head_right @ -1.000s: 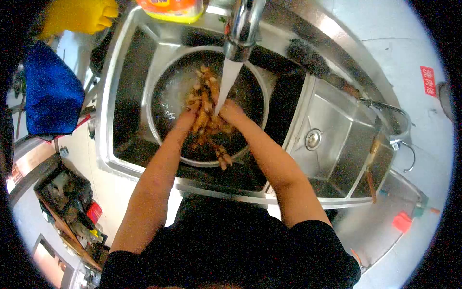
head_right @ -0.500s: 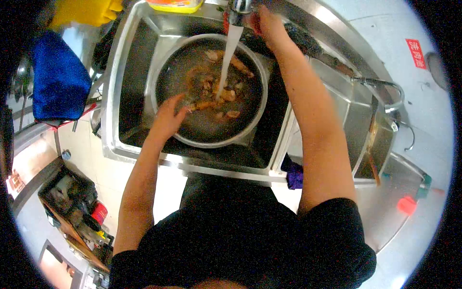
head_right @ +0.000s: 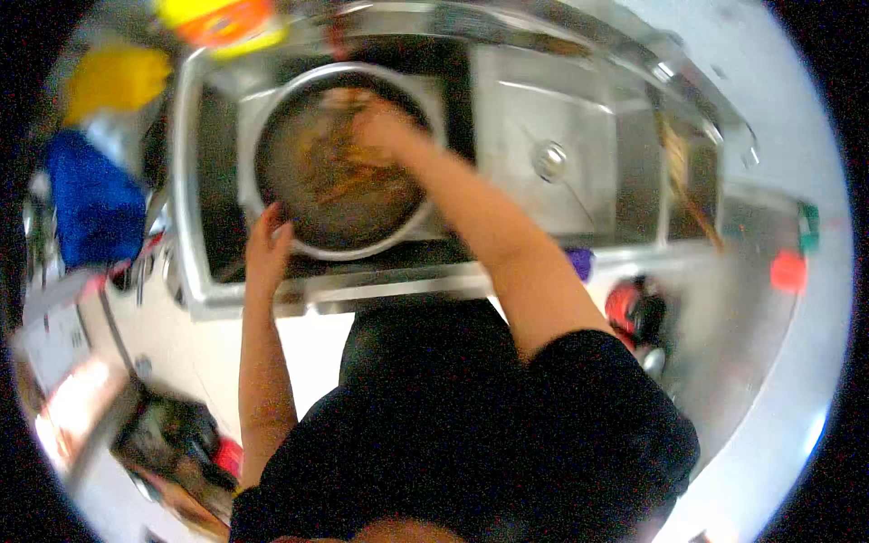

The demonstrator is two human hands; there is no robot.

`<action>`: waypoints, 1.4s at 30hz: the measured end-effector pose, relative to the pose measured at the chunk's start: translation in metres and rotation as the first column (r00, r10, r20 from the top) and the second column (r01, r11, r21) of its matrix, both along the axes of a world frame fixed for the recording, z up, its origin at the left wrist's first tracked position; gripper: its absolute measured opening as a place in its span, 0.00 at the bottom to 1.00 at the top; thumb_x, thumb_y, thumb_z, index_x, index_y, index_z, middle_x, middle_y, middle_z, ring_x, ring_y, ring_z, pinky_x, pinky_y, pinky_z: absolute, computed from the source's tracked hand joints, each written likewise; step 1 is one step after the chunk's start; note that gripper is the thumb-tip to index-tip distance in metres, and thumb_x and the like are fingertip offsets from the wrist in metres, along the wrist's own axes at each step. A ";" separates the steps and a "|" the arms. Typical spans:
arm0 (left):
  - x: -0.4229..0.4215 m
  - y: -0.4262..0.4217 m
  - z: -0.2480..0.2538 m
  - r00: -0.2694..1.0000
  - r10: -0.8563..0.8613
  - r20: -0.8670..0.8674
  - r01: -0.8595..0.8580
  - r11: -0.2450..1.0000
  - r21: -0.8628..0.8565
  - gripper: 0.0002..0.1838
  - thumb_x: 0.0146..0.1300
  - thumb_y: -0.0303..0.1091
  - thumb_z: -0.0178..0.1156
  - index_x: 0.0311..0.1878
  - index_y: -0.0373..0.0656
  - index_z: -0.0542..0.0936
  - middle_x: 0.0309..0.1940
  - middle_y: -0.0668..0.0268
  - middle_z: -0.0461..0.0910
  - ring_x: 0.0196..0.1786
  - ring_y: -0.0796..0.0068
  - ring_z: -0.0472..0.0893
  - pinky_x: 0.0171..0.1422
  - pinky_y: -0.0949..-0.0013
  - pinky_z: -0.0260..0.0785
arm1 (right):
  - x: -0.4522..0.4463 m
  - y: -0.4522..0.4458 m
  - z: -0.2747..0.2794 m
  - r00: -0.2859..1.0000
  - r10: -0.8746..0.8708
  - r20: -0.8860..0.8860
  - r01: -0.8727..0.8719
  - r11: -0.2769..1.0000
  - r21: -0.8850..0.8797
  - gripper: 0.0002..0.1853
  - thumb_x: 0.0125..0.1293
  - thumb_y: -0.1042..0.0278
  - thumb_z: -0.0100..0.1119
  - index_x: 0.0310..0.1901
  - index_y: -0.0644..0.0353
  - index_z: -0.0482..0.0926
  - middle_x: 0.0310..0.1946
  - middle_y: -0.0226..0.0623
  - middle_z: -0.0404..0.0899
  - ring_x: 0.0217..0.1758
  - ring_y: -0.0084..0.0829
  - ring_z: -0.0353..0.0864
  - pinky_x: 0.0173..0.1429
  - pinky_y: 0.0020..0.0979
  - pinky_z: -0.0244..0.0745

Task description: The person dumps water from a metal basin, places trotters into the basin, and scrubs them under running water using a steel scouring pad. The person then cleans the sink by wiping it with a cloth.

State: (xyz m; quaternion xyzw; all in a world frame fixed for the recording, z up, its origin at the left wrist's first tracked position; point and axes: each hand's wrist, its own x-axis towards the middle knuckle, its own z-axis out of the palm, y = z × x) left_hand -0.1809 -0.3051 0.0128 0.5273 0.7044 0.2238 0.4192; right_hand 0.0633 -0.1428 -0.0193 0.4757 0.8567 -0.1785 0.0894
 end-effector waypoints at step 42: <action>-0.075 0.078 -0.144 0.959 0.232 -0.161 -0.253 0.960 -0.123 0.29 0.54 0.40 0.63 0.54 0.28 0.71 0.43 0.48 0.77 0.45 0.53 0.78 0.50 0.58 0.69 | 0.077 -0.048 -0.099 0.160 -0.891 -0.425 0.898 0.310 -0.311 0.20 0.56 0.69 0.59 0.50 0.64 0.74 0.42 0.52 0.78 0.45 0.51 0.78 0.51 0.41 0.73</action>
